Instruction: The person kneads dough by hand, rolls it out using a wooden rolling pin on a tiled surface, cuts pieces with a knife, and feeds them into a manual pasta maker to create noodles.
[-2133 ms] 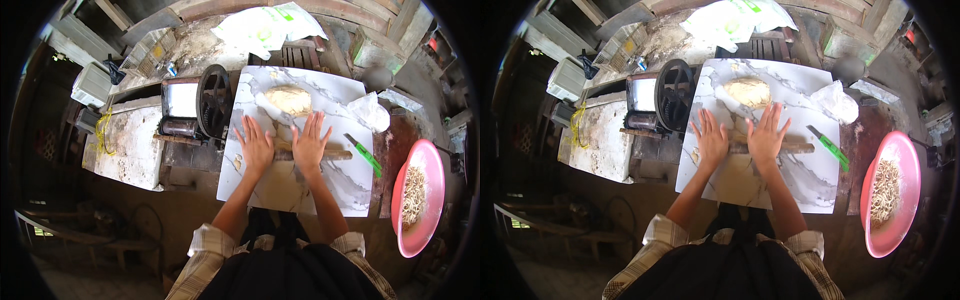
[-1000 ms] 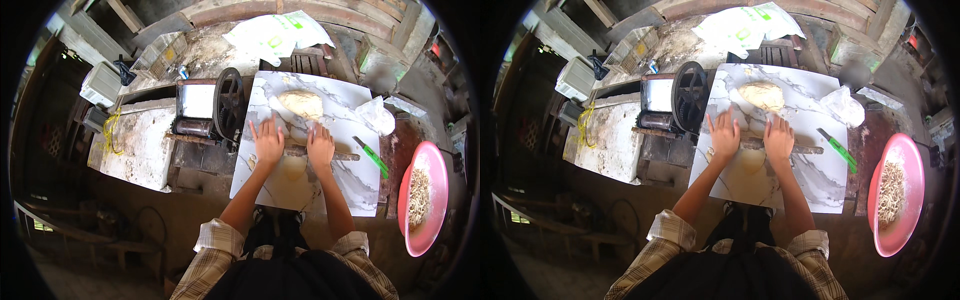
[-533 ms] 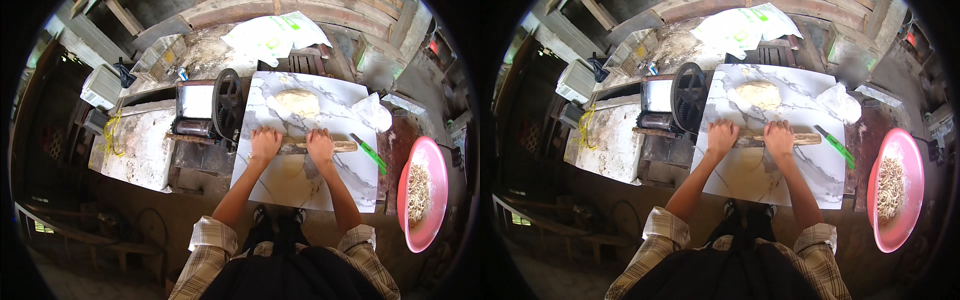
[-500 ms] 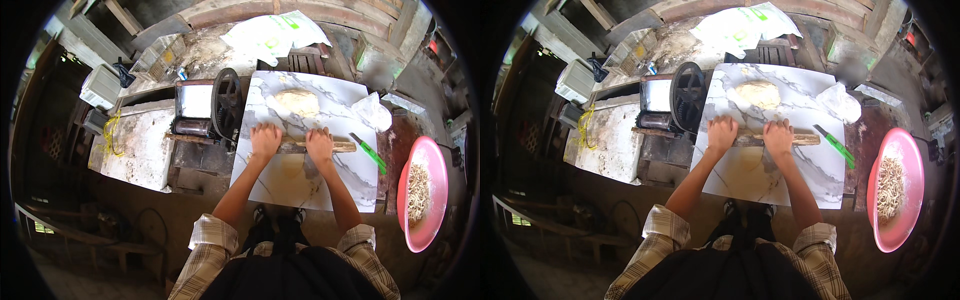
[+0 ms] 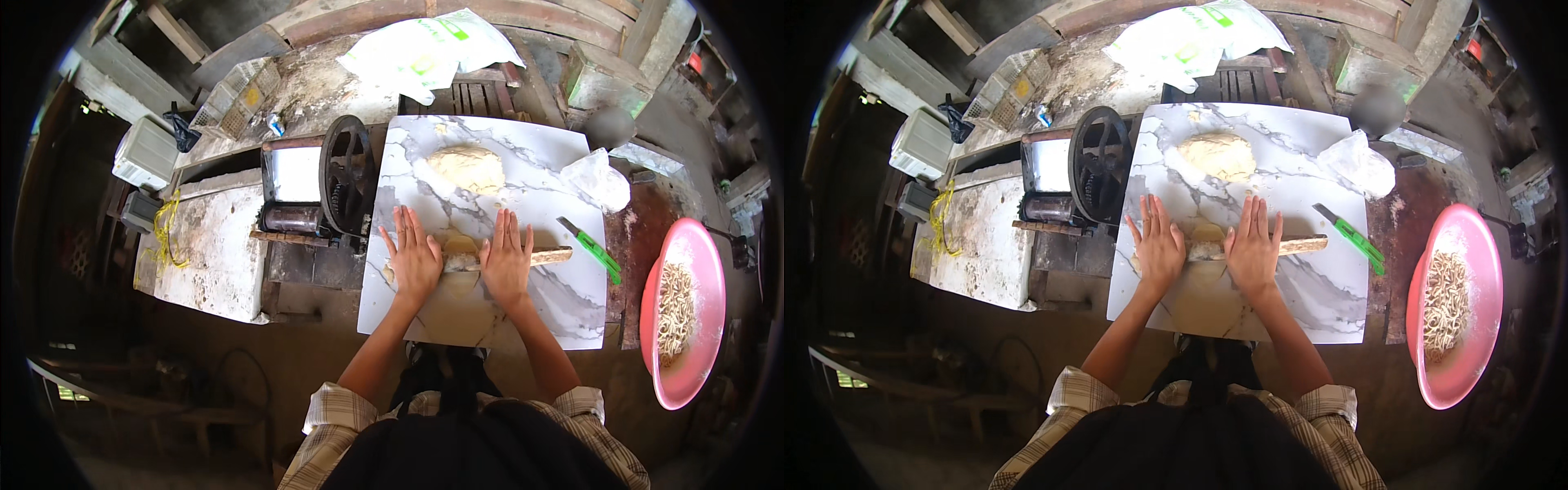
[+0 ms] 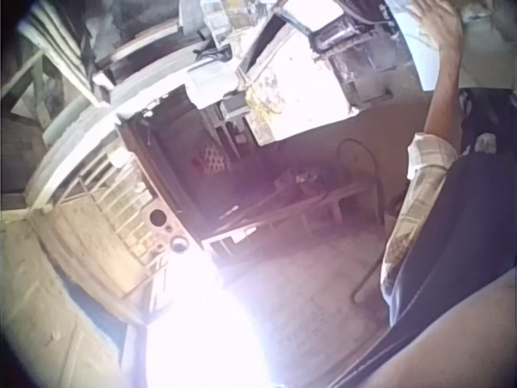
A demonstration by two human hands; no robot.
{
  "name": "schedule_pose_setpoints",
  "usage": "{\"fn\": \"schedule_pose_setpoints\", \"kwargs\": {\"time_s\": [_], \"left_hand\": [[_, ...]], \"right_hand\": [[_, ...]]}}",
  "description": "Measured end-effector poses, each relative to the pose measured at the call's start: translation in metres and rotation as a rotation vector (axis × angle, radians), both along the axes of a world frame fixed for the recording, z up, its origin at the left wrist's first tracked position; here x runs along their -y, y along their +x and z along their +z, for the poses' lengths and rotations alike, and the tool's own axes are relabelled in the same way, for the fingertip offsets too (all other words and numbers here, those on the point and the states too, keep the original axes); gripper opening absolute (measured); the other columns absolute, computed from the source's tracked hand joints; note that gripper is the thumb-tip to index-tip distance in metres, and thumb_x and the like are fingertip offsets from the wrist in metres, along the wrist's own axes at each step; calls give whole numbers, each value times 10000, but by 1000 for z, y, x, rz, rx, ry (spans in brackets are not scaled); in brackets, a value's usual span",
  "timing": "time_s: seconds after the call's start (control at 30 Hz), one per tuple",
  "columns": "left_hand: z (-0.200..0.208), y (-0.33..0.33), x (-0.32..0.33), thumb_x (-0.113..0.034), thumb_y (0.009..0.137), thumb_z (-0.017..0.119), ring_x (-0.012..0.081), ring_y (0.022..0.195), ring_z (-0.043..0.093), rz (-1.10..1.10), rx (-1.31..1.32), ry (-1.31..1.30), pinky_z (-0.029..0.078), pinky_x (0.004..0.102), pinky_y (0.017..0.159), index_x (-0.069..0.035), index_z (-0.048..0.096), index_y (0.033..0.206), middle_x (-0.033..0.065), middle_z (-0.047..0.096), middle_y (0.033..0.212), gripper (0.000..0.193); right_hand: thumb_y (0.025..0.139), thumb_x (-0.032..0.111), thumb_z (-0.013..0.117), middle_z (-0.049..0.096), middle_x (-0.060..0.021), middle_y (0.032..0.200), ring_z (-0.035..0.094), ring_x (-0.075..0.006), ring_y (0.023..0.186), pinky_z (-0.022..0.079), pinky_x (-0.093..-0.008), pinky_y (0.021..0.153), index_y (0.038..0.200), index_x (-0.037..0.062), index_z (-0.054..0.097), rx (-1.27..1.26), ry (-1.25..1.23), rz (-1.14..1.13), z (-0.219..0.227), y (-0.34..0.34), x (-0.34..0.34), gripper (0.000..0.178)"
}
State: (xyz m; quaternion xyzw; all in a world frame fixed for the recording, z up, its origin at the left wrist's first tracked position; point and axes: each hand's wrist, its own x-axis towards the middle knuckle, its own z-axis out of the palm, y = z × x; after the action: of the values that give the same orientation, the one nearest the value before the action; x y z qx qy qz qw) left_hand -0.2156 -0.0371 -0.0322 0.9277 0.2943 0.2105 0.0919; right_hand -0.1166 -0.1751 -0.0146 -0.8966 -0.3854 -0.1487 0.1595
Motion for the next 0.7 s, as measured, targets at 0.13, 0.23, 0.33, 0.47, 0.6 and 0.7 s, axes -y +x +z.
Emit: {"fn": "schedule_pose_setpoints", "kwargs": {"time_s": [0.13, 0.23, 0.33, 0.47, 0.6, 0.7], "left_hand": [[9, 33, -28, -221, 891, 357, 352, 1380, 113, 31, 55, -108, 38, 548, 1091, 130, 247, 1343, 241, 296, 1414, 583], [9, 47, -43, -230, 893, 361, 361, 1378, 107, 32, 83, -108, 45, 545, 1092, 140, 245, 1337, 256, 301, 1404, 589], [1, 31, -30, -216, 890, 364, 359, 1377, 120, -14, 75, -67, 57, 544, 1092, 136, 247, 1337, 253, 296, 1408, 581], [7, -9, 5, -196, 868, 379, 347, 1379, 134, -55, 26, -18, 54, 546, 1093, 131, 237, 1344, 248, 282, 1419, 595], [15, -6, 2, -186, 848, 393, 341, 1381, 136, -30, 7, 2, 49, 553, 1092, 136, 228, 1344, 250, 273, 1423, 615], [17, 21, -18, -184, 851, 390, 346, 1384, 107, 28, 55, -27, 40, 548, 1094, 142, 220, 1345, 247, 270, 1425, 616]], "right_hand": [[914, 295, 394, 373, -203, 1376, 299, -285, 1322, 191, -514, 1072, 1354, -63, 280, -72, -84, -110, 1, 29, -26, 578], [927, 319, 382, 365, -203, 1383, 262, -288, 1342, 189, -494, 1081, 1336, -76, 306, -41, 1, -141, 4, 35, -41, 573], [908, 303, 428, 357, -217, 1384, 257, -296, 1343, 195, -475, 1085, 1335, -79, 306, 9, 44, -124, 3, 16, -27, 585], [877, 276, 489, 354, -235, 1379, 277, -310, 1332, 221, -456, 1080, 1336, -76, 310, 31, 38, -99, 4, -27, 10, 605], [890, 267, 467, 372, -228, 1373, 294, -306, 1327, 240, -442, 1074, 1330, -68, 334, 1, 77, -115, 0, -10, 14, 569], [909, 272, 434, 383, -207, 1376, 288, -290, 1334, 236, -443, 1075, 1327, -65, 349, 35, 94, -250, 4, 28, -10, 543]]}}
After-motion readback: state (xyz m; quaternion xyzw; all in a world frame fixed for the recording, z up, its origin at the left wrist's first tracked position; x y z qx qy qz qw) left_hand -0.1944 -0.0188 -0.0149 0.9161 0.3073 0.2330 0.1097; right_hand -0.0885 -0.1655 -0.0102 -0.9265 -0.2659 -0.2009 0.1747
